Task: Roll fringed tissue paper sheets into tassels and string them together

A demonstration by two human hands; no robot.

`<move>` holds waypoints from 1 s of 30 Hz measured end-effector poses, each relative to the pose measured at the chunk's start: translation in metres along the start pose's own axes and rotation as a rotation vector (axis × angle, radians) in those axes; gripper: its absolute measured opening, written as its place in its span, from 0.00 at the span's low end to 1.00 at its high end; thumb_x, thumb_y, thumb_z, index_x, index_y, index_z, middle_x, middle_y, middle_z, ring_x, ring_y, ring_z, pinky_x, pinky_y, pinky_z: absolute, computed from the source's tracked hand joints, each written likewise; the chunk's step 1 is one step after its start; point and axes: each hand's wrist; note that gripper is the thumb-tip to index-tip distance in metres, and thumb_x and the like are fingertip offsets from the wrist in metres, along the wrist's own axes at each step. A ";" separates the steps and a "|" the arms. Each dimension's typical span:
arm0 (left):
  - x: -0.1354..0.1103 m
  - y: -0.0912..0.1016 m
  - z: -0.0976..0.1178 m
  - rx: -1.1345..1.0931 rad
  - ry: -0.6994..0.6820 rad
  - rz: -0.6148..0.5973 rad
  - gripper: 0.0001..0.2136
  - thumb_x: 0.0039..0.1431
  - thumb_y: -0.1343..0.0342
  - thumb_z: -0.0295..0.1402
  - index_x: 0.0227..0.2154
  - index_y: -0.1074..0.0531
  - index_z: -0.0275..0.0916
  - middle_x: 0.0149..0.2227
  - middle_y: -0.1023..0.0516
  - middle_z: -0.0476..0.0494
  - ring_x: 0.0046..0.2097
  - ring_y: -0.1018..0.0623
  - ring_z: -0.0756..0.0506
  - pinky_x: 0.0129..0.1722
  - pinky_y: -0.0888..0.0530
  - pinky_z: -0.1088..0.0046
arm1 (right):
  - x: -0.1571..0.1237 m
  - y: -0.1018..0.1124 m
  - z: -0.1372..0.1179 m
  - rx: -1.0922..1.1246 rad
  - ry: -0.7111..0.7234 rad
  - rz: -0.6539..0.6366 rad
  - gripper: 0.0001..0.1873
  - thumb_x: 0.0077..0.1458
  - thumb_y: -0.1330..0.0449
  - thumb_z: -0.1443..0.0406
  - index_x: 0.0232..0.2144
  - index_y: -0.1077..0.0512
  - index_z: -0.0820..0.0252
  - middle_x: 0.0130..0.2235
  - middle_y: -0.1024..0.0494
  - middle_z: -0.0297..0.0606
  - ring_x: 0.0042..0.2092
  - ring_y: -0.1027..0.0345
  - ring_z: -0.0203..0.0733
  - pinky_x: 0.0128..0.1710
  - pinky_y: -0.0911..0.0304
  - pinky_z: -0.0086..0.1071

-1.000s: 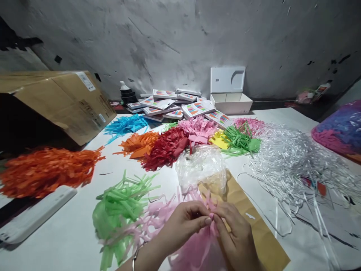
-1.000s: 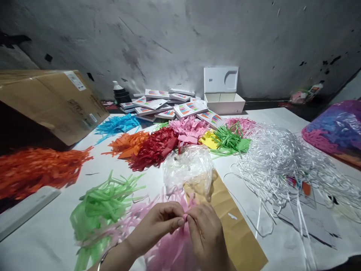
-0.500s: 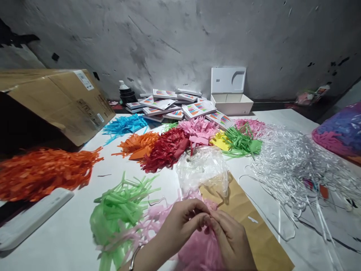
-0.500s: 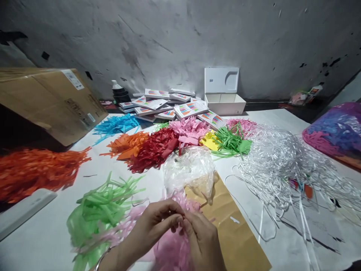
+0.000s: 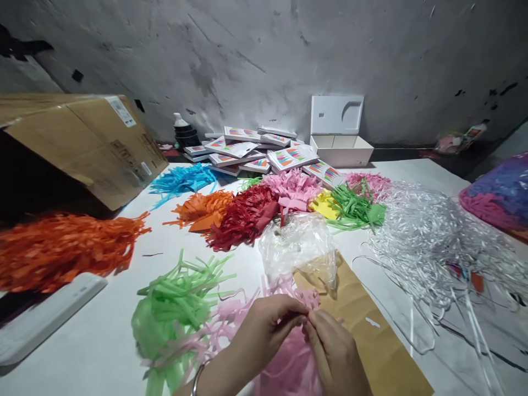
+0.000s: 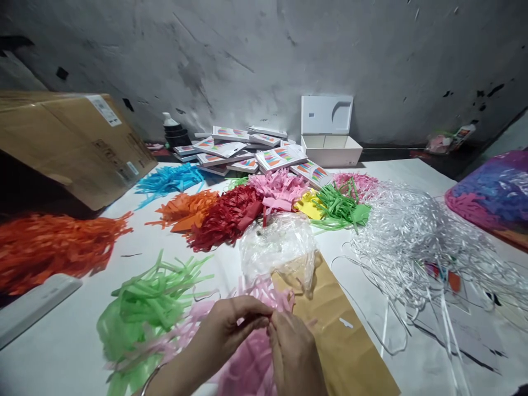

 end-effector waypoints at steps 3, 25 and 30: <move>0.000 0.007 0.010 0.178 -0.060 -0.024 0.07 0.64 0.45 0.30 0.33 0.21 0.38 0.33 0.20 0.41 0.37 0.22 0.45 0.37 0.27 0.72 | -0.004 -0.004 0.004 -0.039 0.009 -0.018 0.11 0.70 0.52 0.67 0.47 0.30 0.56 0.38 0.21 0.39 0.39 0.24 0.42 0.40 0.28 0.31; 0.171 0.011 -0.060 0.626 0.158 -0.164 0.09 0.66 0.41 0.35 0.45 0.25 0.36 0.48 0.22 0.41 0.47 0.21 0.42 0.47 0.23 0.58 | -0.022 -0.001 0.030 -0.022 -0.154 -0.012 0.24 0.74 0.60 0.56 0.30 0.32 0.54 0.26 0.26 0.31 0.27 0.28 0.36 0.29 0.36 0.26; 0.149 0.022 -0.029 0.334 0.180 -0.132 0.01 0.58 0.41 0.27 0.32 0.26 0.35 0.29 0.23 0.47 0.31 0.23 0.48 0.32 0.24 0.72 | -0.016 0.007 0.028 -0.004 -0.197 0.027 0.23 0.74 0.59 0.57 0.31 0.31 0.53 0.27 0.26 0.32 0.28 0.28 0.37 0.29 0.35 0.27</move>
Point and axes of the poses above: each hand's wrist, its own x-axis towards the middle knuckle, its own y-axis out of the back of the hand, z = x × y
